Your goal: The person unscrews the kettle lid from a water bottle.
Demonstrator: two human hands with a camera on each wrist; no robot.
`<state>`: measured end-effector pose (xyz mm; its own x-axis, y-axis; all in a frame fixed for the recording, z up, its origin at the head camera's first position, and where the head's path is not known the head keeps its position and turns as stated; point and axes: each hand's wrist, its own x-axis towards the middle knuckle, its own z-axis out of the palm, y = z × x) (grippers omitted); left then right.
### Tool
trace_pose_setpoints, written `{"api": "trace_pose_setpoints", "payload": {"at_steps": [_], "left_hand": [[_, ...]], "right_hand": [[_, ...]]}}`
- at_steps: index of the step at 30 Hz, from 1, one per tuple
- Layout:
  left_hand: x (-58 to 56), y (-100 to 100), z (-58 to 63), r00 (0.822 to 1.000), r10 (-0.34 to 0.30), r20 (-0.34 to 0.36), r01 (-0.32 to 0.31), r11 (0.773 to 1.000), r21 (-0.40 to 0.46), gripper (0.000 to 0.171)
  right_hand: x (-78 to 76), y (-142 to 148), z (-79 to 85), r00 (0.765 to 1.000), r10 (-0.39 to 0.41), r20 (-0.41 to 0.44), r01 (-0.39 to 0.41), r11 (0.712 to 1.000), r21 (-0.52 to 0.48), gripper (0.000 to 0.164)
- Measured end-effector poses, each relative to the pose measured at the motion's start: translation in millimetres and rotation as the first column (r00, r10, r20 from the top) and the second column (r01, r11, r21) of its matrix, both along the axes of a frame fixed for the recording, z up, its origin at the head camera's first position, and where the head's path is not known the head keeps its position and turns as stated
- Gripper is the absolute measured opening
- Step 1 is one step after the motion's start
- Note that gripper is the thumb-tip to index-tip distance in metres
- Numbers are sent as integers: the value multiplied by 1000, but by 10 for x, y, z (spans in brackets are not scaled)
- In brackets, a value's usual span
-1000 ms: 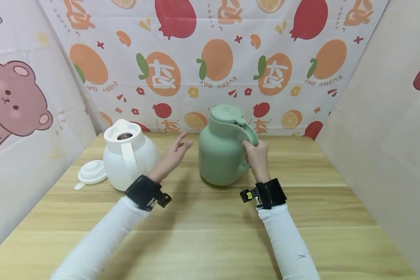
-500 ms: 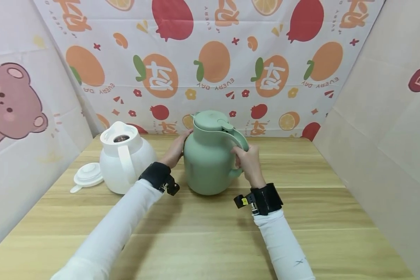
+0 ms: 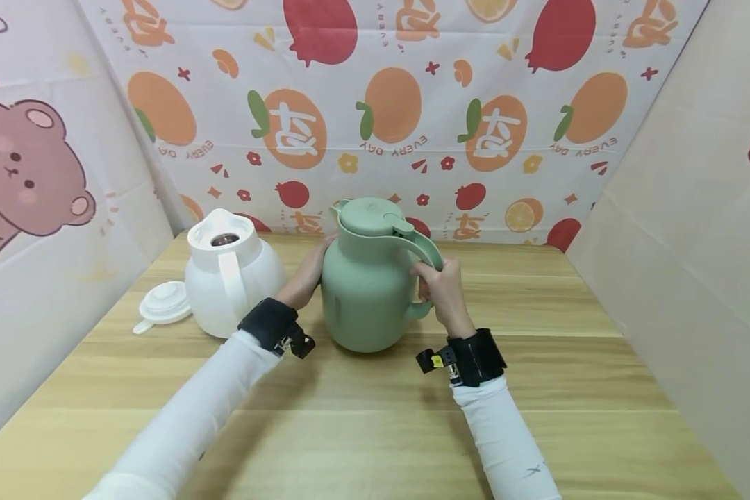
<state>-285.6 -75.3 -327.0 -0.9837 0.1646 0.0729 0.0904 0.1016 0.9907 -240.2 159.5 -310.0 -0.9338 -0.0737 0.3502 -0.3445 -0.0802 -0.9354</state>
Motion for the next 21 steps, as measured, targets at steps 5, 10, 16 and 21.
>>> {"api": "trace_pose_setpoints", "payload": {"at_steps": [5, 10, 16, 21], "left_hand": [[129, -64, 23, 1000, 17, 11, -17, 1000, 5, 48], [278, -121, 25, 998, 64, 6, -64, 998, 19, 47], [453, -175, 26, 994, 102, -35, -101, 994, 46, 46], [594, -221, 19, 991, 119, -57, -114, 990, 85, 45]], "right_hand": [[21, -23, 1, 998, 56, 5, -56, 998, -24, 33], [59, -62, 4, 994, 107, -8, -107, 994, -16, 34], [113, -105, -4, 987, 162, -17, -163, 986, -27, 33], [156, -146, -10, 979, 202, -28, -203, 978, -40, 32]]}}
